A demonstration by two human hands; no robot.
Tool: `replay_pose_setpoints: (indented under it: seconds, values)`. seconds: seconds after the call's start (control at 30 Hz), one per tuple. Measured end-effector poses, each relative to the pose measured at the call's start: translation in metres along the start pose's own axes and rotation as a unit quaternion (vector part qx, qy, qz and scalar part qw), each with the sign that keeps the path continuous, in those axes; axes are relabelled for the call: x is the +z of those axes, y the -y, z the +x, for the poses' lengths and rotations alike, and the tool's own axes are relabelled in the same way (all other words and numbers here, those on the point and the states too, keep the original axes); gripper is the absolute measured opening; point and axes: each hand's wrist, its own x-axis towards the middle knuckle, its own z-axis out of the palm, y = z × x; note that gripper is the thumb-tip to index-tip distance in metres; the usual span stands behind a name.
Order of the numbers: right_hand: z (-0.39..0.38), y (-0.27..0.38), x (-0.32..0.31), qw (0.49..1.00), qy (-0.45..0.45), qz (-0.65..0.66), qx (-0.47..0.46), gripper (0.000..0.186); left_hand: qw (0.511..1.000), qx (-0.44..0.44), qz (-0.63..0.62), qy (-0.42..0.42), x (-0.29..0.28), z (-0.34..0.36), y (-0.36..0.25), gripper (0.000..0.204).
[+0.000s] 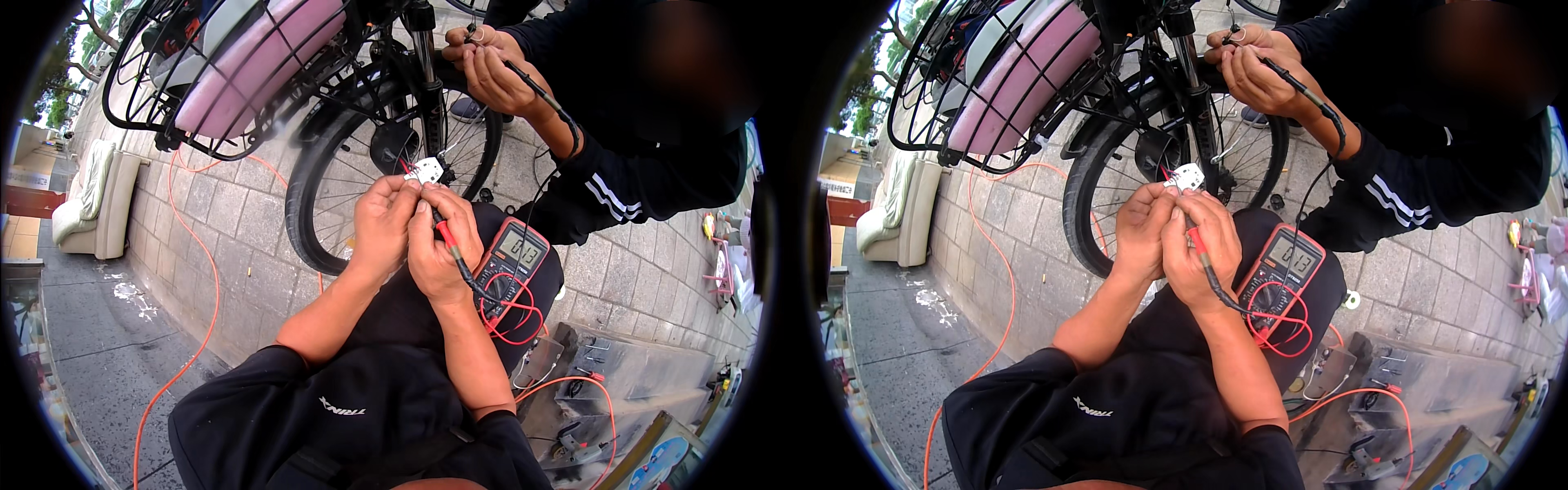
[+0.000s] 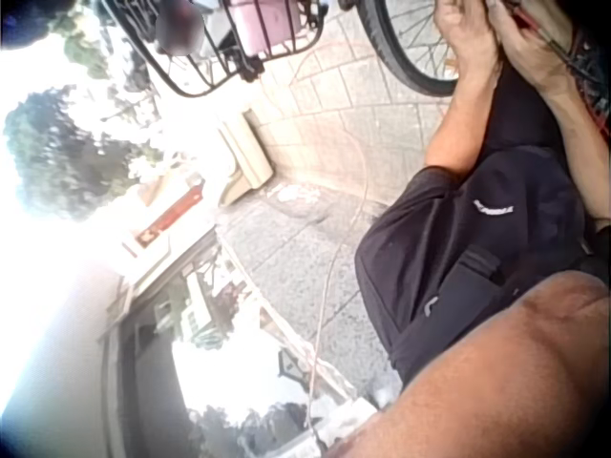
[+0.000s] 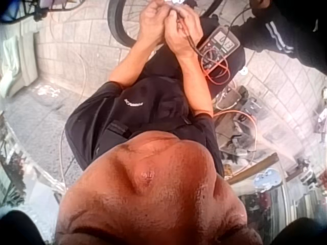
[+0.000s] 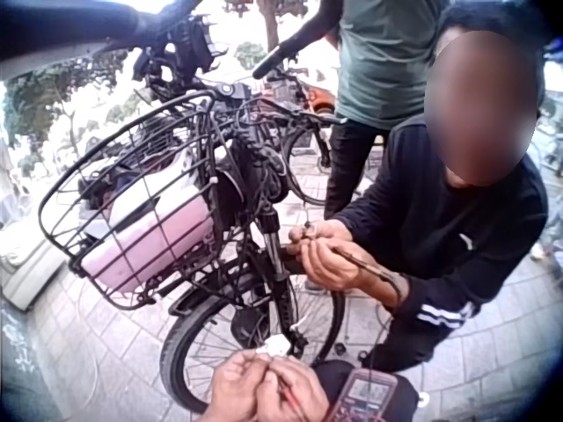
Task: The person uses a multimeter to test electrical connections on a bicycle's wiring harness near the front wheel. They hold the white connector and probe the terminals while another person assists by holding the wires.
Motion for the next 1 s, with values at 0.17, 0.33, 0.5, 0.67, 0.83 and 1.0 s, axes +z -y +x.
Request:
replay_pose_setpoints:
  seconds: [0.17,0.33,0.5,0.67,0.83,1.0]
  values:
    - [-0.0002,0.0004,0.0005,1.000,0.001,-0.001,-0.001,0.022,1.000,0.006,0.006,-0.005,0.0002,-0.0005,0.0004,0.015]
    - [-0.0009,0.0012,0.0011,1.000,-0.008,0.003,0.012,0.021,0.999,0.005,0.032,-0.016,0.0045,-0.0013,-0.0031,0.017]
    - [0.0005,0.0018,0.0009,1.000,-0.010,0.009,0.004,0.021,0.997,0.001,0.074,-0.021,0.0026,-0.0009,-0.0045,0.017]
    - [0.0010,0.0002,0.0005,1.000,-0.016,0.010,0.007,0.021,0.994,0.020,0.106,-0.026,0.0005,0.0009,-0.0016,0.023]
    - [0.0006,0.0001,0.0022,1.000,-0.015,0.009,0.004,0.021,0.998,0.018,0.065,-0.021,-0.0015,0.0006,0.0002,0.023]
    - [0.0047,-0.0011,0.0032,1.000,-0.019,0.014,-0.003,0.020,1.000,0.005,0.015,0.005,0.0033,0.0019,-0.0029,0.017]
